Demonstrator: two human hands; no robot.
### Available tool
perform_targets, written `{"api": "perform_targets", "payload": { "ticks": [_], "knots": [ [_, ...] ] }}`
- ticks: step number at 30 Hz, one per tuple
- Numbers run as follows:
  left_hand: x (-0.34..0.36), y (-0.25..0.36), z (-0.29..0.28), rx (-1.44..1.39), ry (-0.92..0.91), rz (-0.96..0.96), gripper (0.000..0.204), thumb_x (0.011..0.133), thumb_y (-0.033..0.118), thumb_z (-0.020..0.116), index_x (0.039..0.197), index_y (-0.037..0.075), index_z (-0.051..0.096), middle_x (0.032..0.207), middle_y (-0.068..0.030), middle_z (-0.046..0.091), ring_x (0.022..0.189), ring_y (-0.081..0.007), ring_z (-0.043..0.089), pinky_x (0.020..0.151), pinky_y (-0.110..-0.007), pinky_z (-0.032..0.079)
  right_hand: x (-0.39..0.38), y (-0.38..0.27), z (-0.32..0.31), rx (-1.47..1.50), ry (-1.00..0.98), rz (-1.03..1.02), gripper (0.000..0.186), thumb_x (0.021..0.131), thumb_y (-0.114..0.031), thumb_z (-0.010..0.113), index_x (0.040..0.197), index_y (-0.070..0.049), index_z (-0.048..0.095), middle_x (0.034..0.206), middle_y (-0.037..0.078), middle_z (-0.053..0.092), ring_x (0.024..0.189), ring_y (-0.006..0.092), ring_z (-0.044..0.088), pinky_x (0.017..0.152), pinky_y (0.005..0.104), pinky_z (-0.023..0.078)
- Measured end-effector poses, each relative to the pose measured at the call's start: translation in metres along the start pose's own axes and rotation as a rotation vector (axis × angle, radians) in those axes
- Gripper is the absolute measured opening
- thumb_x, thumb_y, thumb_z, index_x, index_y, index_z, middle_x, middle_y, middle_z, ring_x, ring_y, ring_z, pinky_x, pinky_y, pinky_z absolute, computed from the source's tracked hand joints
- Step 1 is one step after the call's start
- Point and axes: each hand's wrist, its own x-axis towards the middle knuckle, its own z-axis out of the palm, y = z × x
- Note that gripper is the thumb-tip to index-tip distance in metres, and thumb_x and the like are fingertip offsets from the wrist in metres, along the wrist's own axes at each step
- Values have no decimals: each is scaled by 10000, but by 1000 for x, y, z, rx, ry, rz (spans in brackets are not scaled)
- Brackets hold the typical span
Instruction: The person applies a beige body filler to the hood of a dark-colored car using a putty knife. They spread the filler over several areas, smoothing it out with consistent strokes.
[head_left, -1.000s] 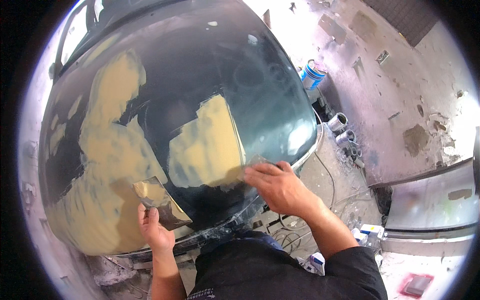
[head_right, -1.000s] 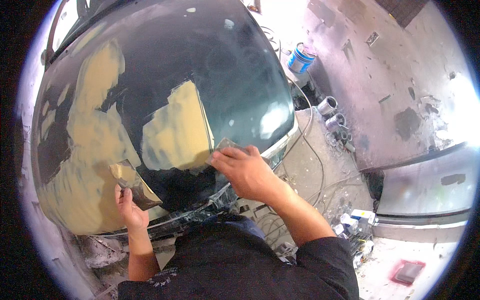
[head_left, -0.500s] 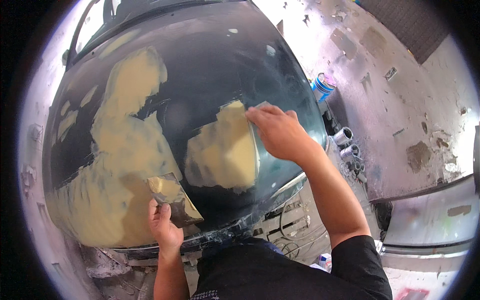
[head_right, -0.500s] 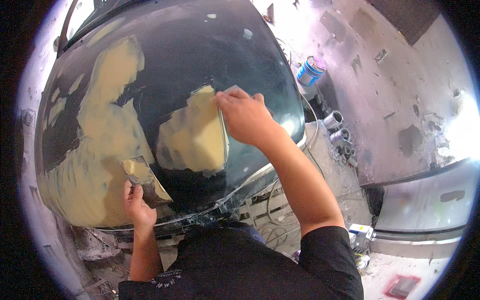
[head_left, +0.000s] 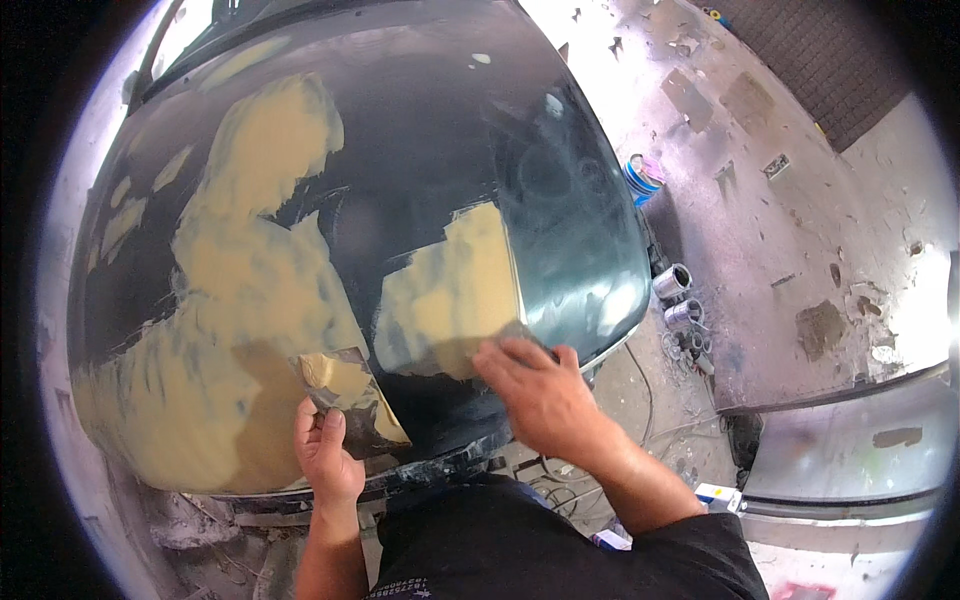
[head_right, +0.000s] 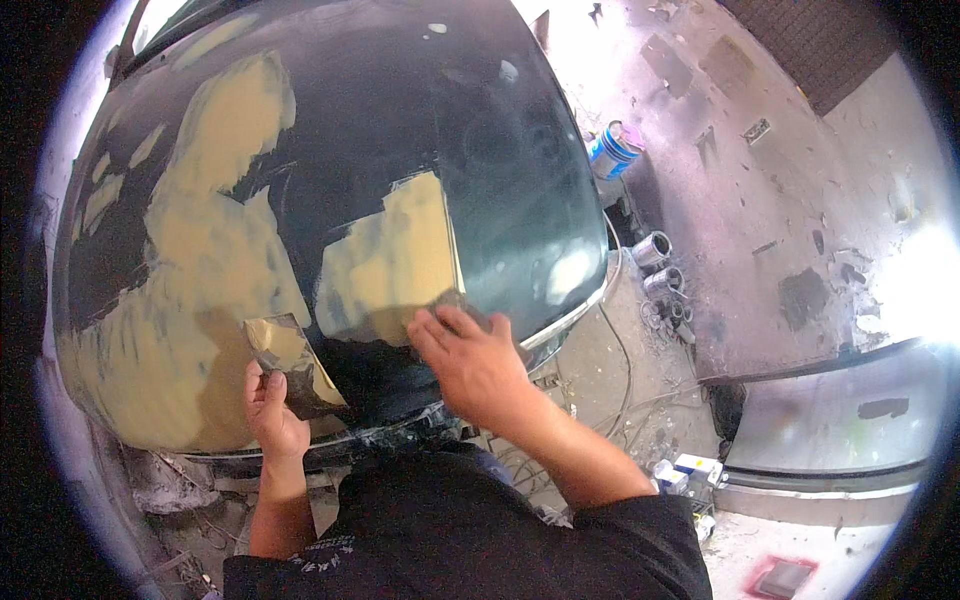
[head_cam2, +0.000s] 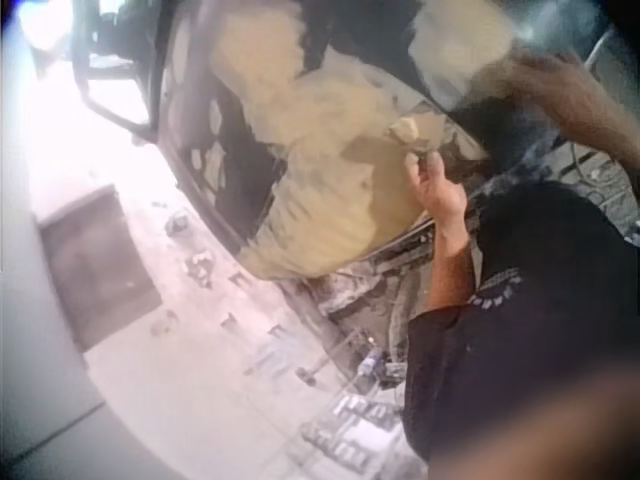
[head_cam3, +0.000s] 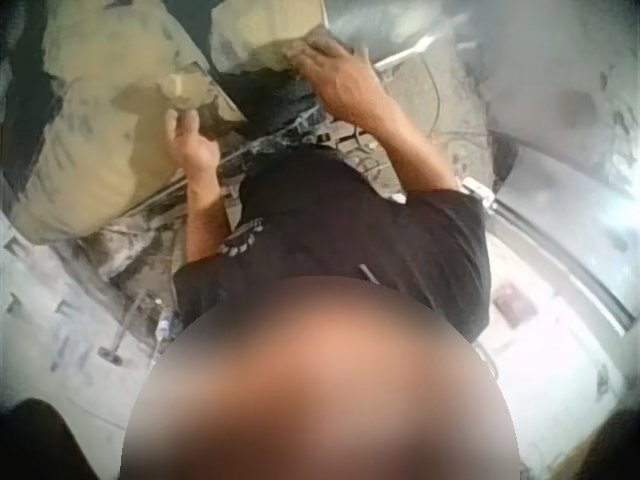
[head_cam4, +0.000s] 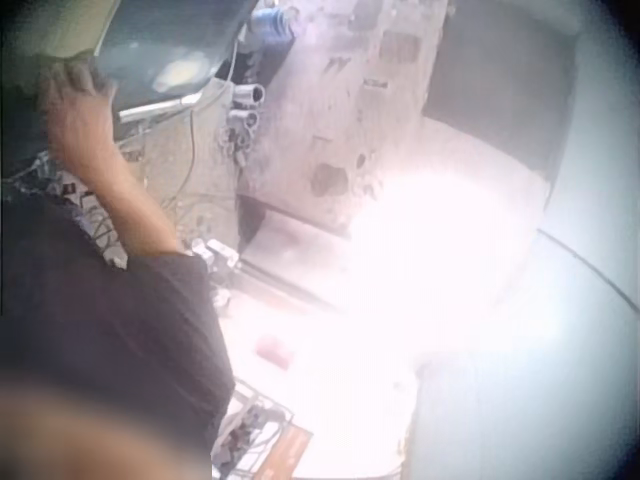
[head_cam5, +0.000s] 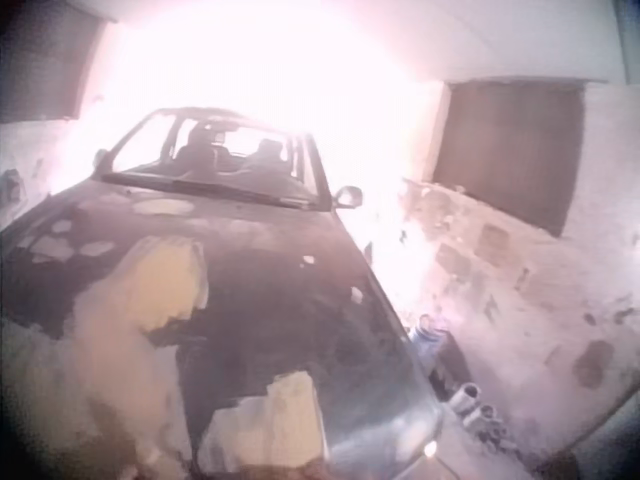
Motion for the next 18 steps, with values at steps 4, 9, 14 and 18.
{"api": "perform_targets", "payload": {
  "ticks": [4,9,14,18],
  "knots": [
    [3,3,2,-31,-2,-20,274,979,67,585,1240,-14,590,1180,-73,664,1073,-149,599,997,-301,430,-32,-12,12,-38,-1,-1,621,799,-40,609,1412,-86,521,1457,72,536,1353,246,458,975,557,382],
    [-4,13,12,-97,30,-71,267,976,66,597,1234,-4,588,1199,-80,657,1093,-182,608,1008,-334,449,-34,-5,-20,217,160,-1,574,831,-59,669,1390,-53,538,1442,93,566,1317,283,515,992,514,436],
    [-20,12,56,-367,-61,-235,306,1015,87,550,1317,44,542,1234,-91,656,1138,-235,635,1005,-392,509,-21,-27,-20,1130,285,-410,645,829,4,745,1434,-41,525,1454,117,567,1356,342,506,1106,441,395],
    [-6,27,66,-427,-60,-172,296,1008,98,587,1289,24,530,1242,-107,649,1135,-224,627,1037,-393,475,-26,-7,-5,664,255,-255,639,827,-28,718,1433,-77,522,1423,87,593,1319,304,545,1040,486,419]
  ]
}}
